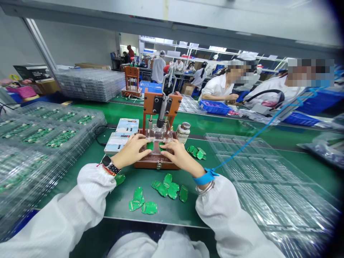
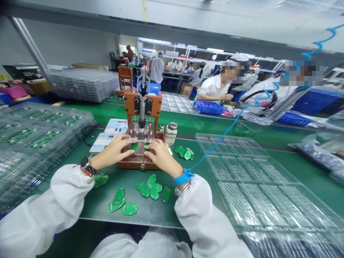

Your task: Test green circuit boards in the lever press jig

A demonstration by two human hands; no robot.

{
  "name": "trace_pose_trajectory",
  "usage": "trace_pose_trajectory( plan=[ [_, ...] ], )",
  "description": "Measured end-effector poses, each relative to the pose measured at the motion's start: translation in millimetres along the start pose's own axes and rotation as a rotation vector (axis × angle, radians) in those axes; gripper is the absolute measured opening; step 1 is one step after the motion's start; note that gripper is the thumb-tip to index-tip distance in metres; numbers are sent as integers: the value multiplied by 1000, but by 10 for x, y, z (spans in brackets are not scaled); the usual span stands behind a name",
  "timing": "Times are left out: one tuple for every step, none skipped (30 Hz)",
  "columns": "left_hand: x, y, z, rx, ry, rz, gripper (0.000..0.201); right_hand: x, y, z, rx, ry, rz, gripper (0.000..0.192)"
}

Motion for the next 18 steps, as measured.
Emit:
trace_pose_trajectory(
  plan=[
    [39, -3, 5, -7, -43, -32, 42, -2, -17, 5, -13, -4, 0, 23],
    [77, -4, 9, -17, -93, -63, 46, -7, -28, 8, -26, -6, 0, 23],
    [103, -2, 11, -31, -141, -83, 49, -15, -29, 3, -38, -4, -4, 22],
    [111, 2, 12, -45, -181, -87, 51, -27, -19, -18, -56, 7, -10, 21],
    [105, 8, 8, -59, -208, -79, 51, -48, 1, -65, -86, 25, -15, 21],
    [92, 13, 1, -72, -219, -69, 51, -78, 31, -140, -128, 53, -16, 21],
    [81, 17, -5, -79, -217, -67, 51, -124, 68, -246, -186, 88, -6, 21],
    [79, 19, -11, -82, -205, -80, 53, -190, 106, -379, -257, 129, 20, 22],
    [88, 20, -15, -80, -189, -108, 55, -267, 142, -532, -337, 172, 58, 23],
    [102, 19, -22, -77, -172, -145, 58, -341, 177, -696, -418, 213, 98, 24],
    [113, 18, -30, -72, -154, -180, 61, -398, 210, -867, -497, 251, 127, 25],
    [116, 20, -39, -63, -135, -204, 64, -429, 247, -1042, -573, 286, 141, 25],
    [109, 25, -48, -55, -117, -216, 66, -431, 292, -1218, -640, 320, 137, 25],
    [97, 33, -58, -47, -101, -218, 68, -402, 354, -1384, -686, 353, 116, 24],
    [83, 41, -68, -41, -87, -212, 69, -356, 433, -1538, -713, 388, 95, 22],
    [72, 50, -74, -35, -77, -203, 69, -305, 526, -1676, -725, 421, 89, 21],
    [66, 59, -78, -30, -74, -193, 69, -258, 633, -1793, -721, 452, 107, 19],
    [67, 65, -78, -28, -83, -184, 69, -217, 748, -1889, -707, 479, 144, 17]
  ],
)
Point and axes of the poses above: each hand's wrist, its own y-axis towards the middle knuckle, its own z-axis out of the palm, x = y × z, the point moved 9 cm from there along y, towards the middle knuckle, and after that the axes turned 12 degrees about -y, right-handed, at the moved point
